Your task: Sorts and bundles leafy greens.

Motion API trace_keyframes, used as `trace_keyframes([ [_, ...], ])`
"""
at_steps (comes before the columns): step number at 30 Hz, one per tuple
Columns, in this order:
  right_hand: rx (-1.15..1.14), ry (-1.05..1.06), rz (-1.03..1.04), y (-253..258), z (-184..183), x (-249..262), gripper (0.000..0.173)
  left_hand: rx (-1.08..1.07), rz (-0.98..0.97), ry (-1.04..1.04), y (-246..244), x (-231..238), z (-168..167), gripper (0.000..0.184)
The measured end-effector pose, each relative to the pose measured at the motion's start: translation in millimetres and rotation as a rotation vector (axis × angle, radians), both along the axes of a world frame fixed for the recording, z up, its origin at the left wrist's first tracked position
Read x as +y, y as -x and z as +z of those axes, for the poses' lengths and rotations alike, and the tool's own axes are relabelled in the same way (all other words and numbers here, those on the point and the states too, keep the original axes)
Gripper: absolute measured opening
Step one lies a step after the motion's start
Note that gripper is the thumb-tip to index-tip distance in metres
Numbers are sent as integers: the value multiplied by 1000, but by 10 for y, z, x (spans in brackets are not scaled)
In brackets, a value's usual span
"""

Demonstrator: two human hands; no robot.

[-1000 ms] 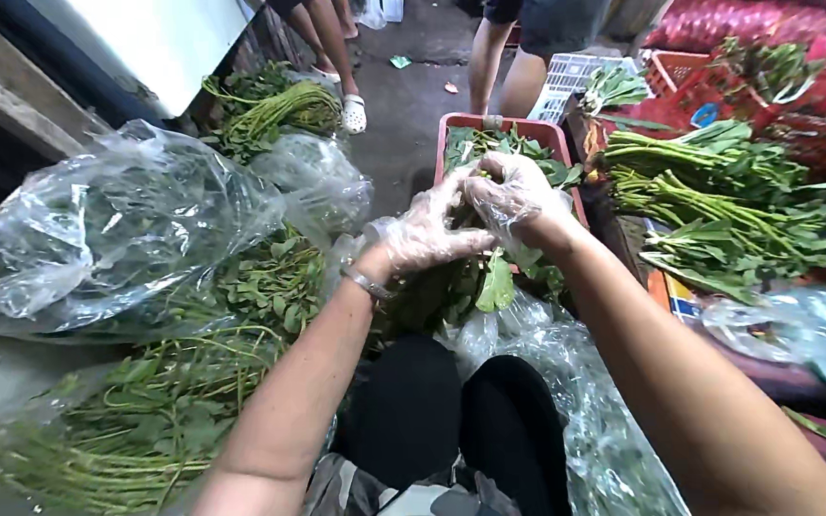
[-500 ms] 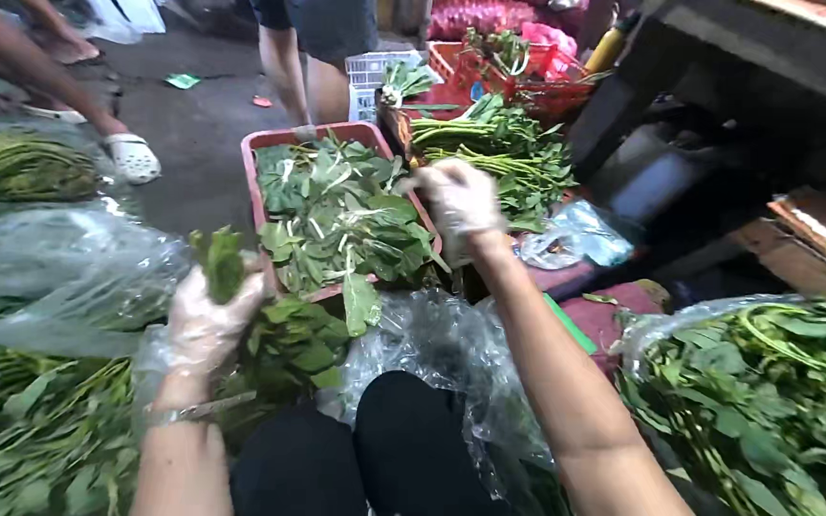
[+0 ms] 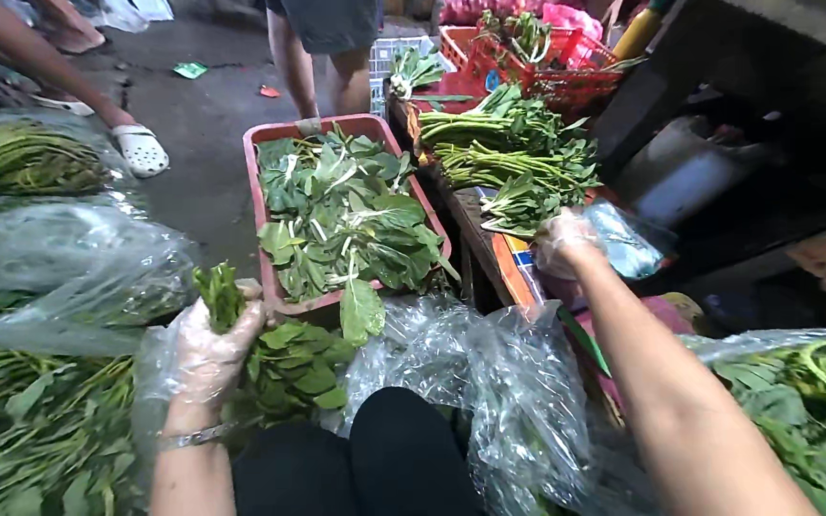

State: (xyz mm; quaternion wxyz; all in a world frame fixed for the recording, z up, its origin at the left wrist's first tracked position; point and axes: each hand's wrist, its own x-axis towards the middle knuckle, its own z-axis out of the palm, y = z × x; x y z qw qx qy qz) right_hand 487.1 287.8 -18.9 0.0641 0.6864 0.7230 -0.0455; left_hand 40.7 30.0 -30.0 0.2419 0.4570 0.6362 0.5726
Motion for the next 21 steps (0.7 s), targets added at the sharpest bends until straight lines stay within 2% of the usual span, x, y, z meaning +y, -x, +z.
trace_keyframes([
  [3,258,-39,-73,-114,299,42,31,-30,-2,-12,24,-10,-44,40],
  [7,716,-101,-315,-261,685,-20,36,-19,-18,30,-38,-10,-5,39],
  [10,824,-96,-328,-168,862,-152,30,-19,-23,49,-61,-33,60,39],
  [12,846,-85,-241,75,1004,-291,26,-17,-2,68,-79,-46,109,45],
  [14,844,-60,-69,512,1032,-473,20,-48,-3,74,-124,-80,172,45],
  [17,894,27,265,1407,896,-873,12,-126,-79,9,-158,-124,231,47],
  [21,1030,156,613,2375,731,-1512,9,-106,-183,-60,-165,-150,212,43],
])
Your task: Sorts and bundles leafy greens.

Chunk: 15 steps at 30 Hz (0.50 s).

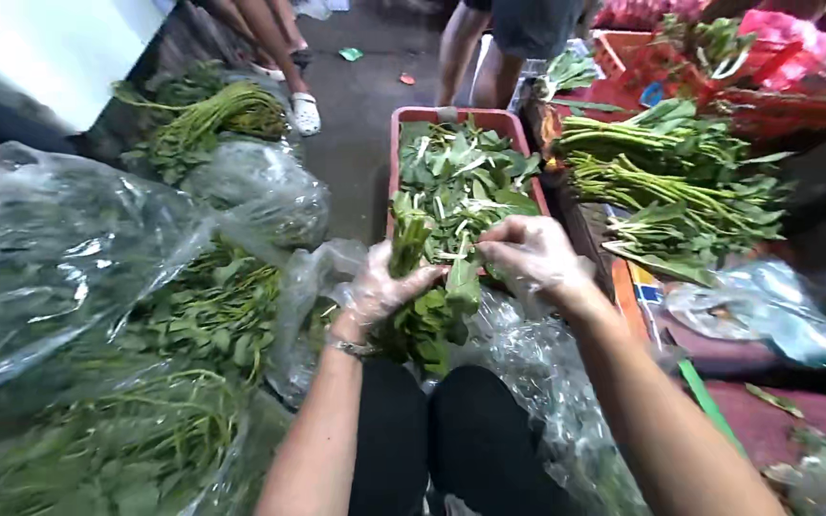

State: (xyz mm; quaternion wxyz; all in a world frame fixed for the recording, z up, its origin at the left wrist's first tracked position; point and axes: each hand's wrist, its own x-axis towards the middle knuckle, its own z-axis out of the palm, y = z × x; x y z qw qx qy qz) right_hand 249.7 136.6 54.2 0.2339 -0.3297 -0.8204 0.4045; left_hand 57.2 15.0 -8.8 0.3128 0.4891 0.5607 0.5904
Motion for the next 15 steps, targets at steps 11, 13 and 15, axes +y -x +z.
trace_keyframes([
  [11,437,675,182,78,-159,-156,17,68,-55,-12,88,-7,-84,17],
  [13,503,754,179,-49,-115,-76,19,54,-81,23,105,-14,-104,14],
  [15,369,726,200,-173,-73,-23,16,-1,-86,-1,108,-24,-108,13],
])
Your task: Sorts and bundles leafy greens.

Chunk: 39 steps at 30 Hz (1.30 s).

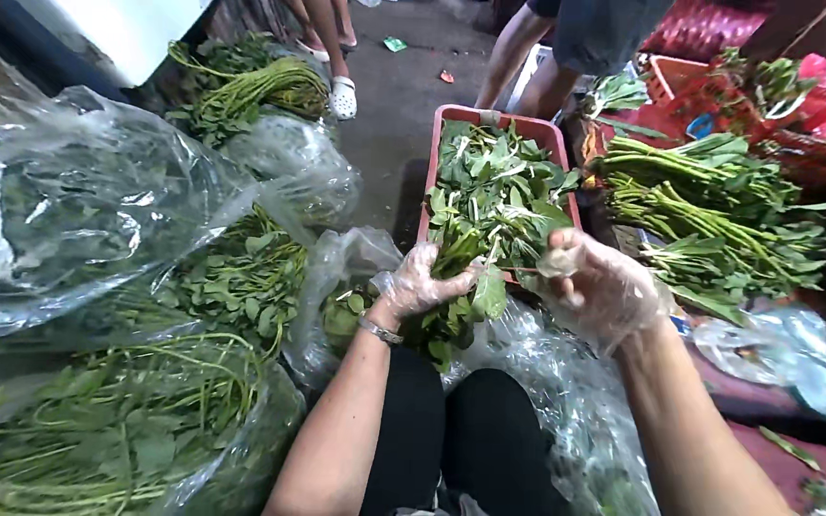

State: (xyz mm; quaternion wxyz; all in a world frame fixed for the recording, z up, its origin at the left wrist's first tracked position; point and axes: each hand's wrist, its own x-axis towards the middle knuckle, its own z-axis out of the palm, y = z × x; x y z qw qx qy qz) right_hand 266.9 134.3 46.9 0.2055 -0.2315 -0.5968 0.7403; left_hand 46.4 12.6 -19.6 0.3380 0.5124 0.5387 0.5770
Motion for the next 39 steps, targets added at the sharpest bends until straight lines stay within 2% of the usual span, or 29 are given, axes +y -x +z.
trace_keyframes([
  [2,-449,-436,149,-35,112,-1,4,-83,-2,-73,6,-11,3,17],
  [4,-954,-882,275,46,154,2,26,-99,18,-112,-22,-25,21,20],
  [5,-1102,-1012,227,76,86,22,32,-65,21,-118,-39,-16,18,23],
  [6,-1130,-1048,116,82,3,60,35,-18,8,-119,-54,-2,7,30],
  [8,-890,-947,-136,100,-130,121,38,31,-58,-152,-81,61,-27,43],
  [10,-421,-592,-213,165,-243,104,39,-1,-63,-154,-107,81,-27,40],
  [12,126,-184,-115,248,-377,42,35,-57,-37,-134,-112,72,-31,24],
  [13,296,-43,-16,294,-411,15,31,-96,-38,-117,-98,70,-49,18],
  [16,519,144,251,294,-447,-41,31,-252,-74,-114,-38,59,-132,13],
  [18,509,159,253,247,-404,-75,35,-332,-98,-157,-13,63,-168,11],
  [20,371,168,140,251,-340,-136,31,-338,-121,-186,-25,73,-178,9],
  [22,318,192,93,287,-368,-163,42,-308,-114,-157,-77,66,-144,6],
  [24,317,227,-80,352,-379,-225,32,-245,-78,-115,-131,60,-84,11],
  [26,247,252,-274,440,-350,-289,32,-129,-33,-113,-151,55,-63,20],
  [29,129,195,-294,513,-299,-398,35,12,36,-161,-151,50,-54,30],
  [31,-7,66,-311,537,-208,-466,37,44,73,-197,-160,39,-58,31],
  [33,-175,-194,-300,525,-194,-469,39,36,112,-201,-168,38,-63,29],
  [35,-218,-374,-257,492,-280,-425,39,-30,119,-186,-164,41,-75,23],
  [37,-198,-407,-254,482,-336,-430,36,-113,112,-161,-161,51,-86,13],
  [39,-161,-449,-258,485,-370,-464,31,-115,132,-118,-177,47,-70,12],
])
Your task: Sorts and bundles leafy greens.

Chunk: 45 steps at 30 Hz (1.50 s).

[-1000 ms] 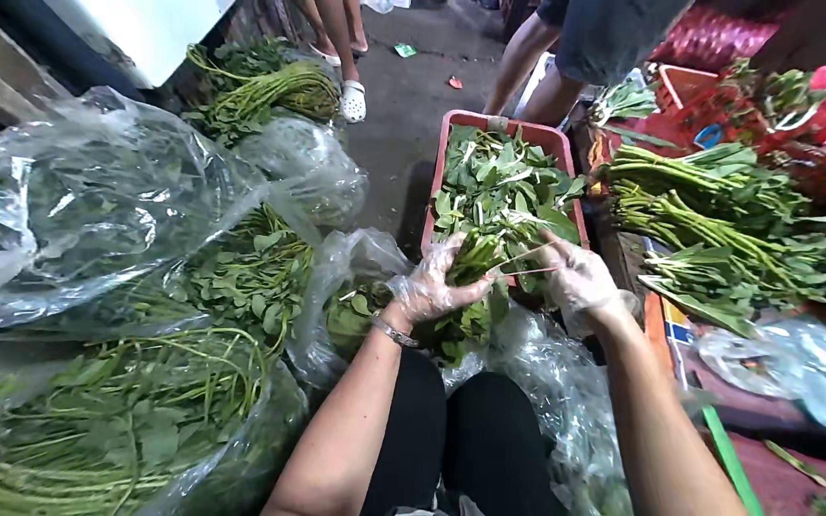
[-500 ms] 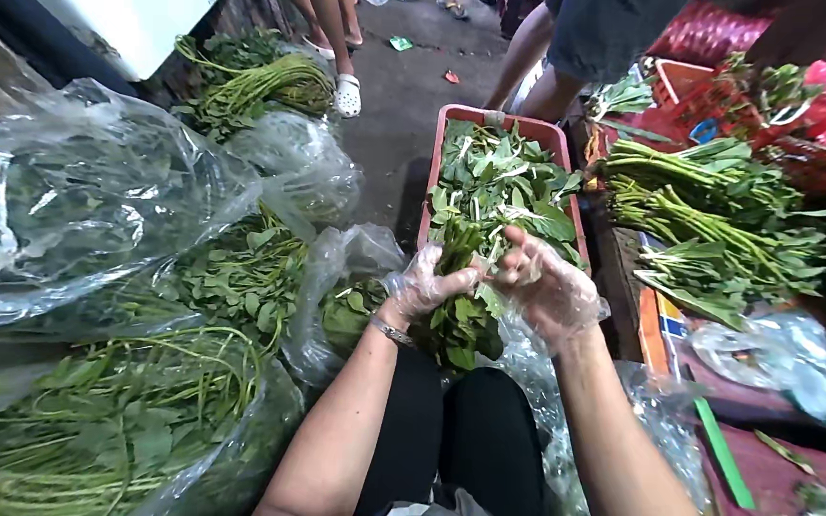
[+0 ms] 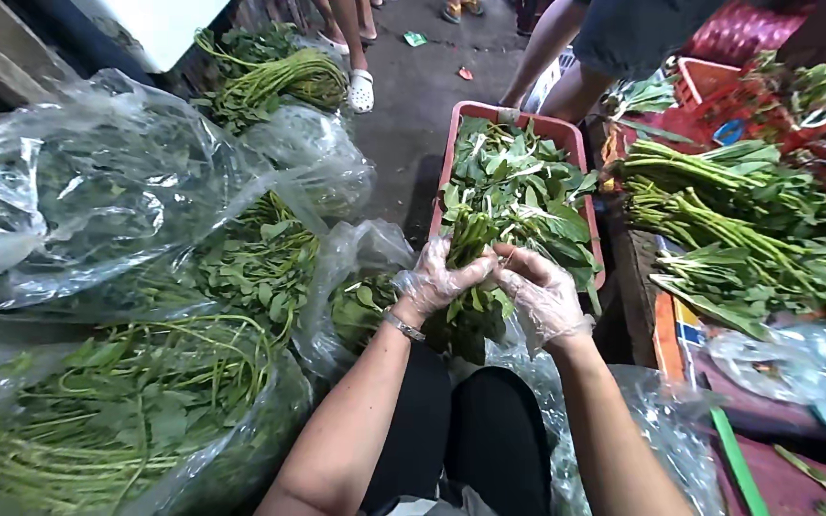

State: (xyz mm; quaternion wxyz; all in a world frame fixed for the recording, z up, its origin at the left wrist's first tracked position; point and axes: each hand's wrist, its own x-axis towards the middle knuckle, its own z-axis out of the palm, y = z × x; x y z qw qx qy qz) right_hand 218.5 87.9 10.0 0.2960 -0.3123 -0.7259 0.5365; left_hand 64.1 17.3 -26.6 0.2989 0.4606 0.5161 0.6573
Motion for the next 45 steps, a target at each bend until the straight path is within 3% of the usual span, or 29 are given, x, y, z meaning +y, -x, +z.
trace_keyframes([
  [5,-1,-46,-61,46,-15,-54,7,135,106,108,-26,-37,71,17],
  [9,-3,67,-95,44,-9,-28,6,211,128,171,3,-54,90,21],
  [13,555,559,58,-81,-124,94,29,255,114,199,4,-43,103,23],
  [16,700,695,136,-159,-134,104,32,270,119,211,-22,-39,135,23],
  [18,529,615,197,-192,-110,86,31,257,113,189,-20,-28,116,22],
  [20,334,490,210,-182,-61,67,48,251,59,171,-33,-37,96,28],
  [24,111,198,91,-307,-8,253,45,280,9,178,-2,-41,66,37],
  [29,-102,-139,260,-319,225,384,77,432,-119,200,-62,-35,147,35],
  [32,-262,-407,353,-122,342,333,72,535,-186,304,-127,-9,224,31],
  [34,-373,-496,369,-8,383,301,55,533,-189,405,-134,5,231,35],
  [37,-527,-389,374,102,448,244,41,415,-165,537,-118,13,259,61],
  [41,-282,-81,243,68,410,194,76,228,-94,400,-87,-33,253,78],
  [42,-171,-6,189,30,337,190,77,187,-55,353,-83,-46,240,82],
  [44,-50,14,85,-34,175,157,57,141,46,281,-72,-42,200,86],
  [45,-94,-84,61,-64,102,117,47,127,75,265,-64,-35,182,87],
])
